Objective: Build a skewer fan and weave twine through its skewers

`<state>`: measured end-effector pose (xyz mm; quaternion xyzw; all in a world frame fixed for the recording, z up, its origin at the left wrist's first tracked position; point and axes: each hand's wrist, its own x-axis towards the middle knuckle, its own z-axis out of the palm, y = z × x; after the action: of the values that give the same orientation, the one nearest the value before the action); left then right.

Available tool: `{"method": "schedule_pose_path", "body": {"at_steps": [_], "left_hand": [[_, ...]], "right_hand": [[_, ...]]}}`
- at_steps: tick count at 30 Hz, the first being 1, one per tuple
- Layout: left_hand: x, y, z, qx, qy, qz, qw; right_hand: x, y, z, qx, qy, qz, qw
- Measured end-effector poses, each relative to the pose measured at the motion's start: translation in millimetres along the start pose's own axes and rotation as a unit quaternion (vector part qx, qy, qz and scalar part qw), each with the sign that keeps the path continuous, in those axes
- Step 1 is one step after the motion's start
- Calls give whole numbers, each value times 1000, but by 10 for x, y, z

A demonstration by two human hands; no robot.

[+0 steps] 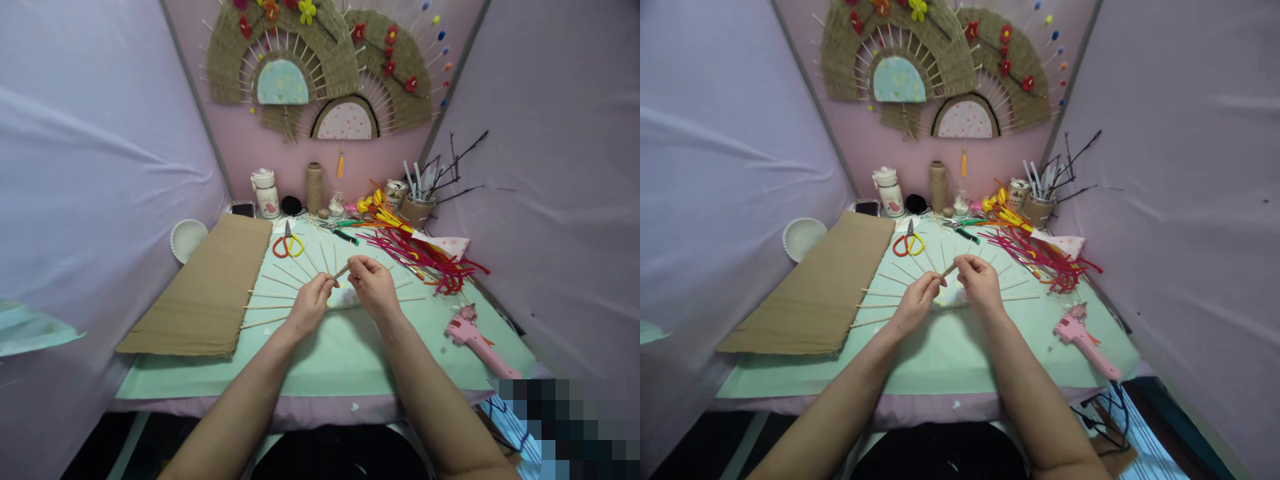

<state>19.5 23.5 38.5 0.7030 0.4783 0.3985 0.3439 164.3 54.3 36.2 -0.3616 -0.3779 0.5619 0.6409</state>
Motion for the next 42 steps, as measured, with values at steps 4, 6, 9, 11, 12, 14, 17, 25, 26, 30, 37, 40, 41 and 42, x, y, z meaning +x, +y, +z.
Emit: {"method": "schedule_pose_path", "body": {"at_steps": [4,6,9,11,12,14,17,25,26,30,37,40,41,42], "left_hand": [[20,-22,1,4,18,-21,1000],[35,-55,4,-23,30,-35,999],[60,-115,8,-96,45,-57,993],[70,-140,7,-137,54,-69,987],[73,-143,5,-145,60,-71,985],[71,-135,-3,-129,71,-65,987],[62,-108,-22,-62,86,-47,993],[80,-144,-41,35,100,-26,994],[83,-150,-41,36,96,-24,994],[103,-179,-53,25,64,-30,997],[158,-251,-126,-32,23,-66,997],[155,-228,-125,-84,27,-73,993],[151,-214,-120,-103,37,-71,991],[146,-200,-114,-117,53,-68,989]], "right_hand": [[22,-64,-2,48,40,-13,998],[16,-76,3,52,49,-19,997],[16,-60,2,51,59,-25,997],[26,-36,-8,41,59,-28,997],[31,-24,-16,29,56,-29,998],[32,-8,-30,-22,56,-36,998],[-4,-14,-40,-189,88,-132,969],[-117,32,25,-581,-102,-354,726],[-114,52,25,-595,-117,-350,714],[-98,89,8,-619,-141,-316,705],[-85,46,-6,-585,-83,-241,770],[-79,26,-1,-532,-81,-202,819],[-77,21,3,-511,-84,-190,834],[-77,18,9,-489,-88,-179,849]]}}
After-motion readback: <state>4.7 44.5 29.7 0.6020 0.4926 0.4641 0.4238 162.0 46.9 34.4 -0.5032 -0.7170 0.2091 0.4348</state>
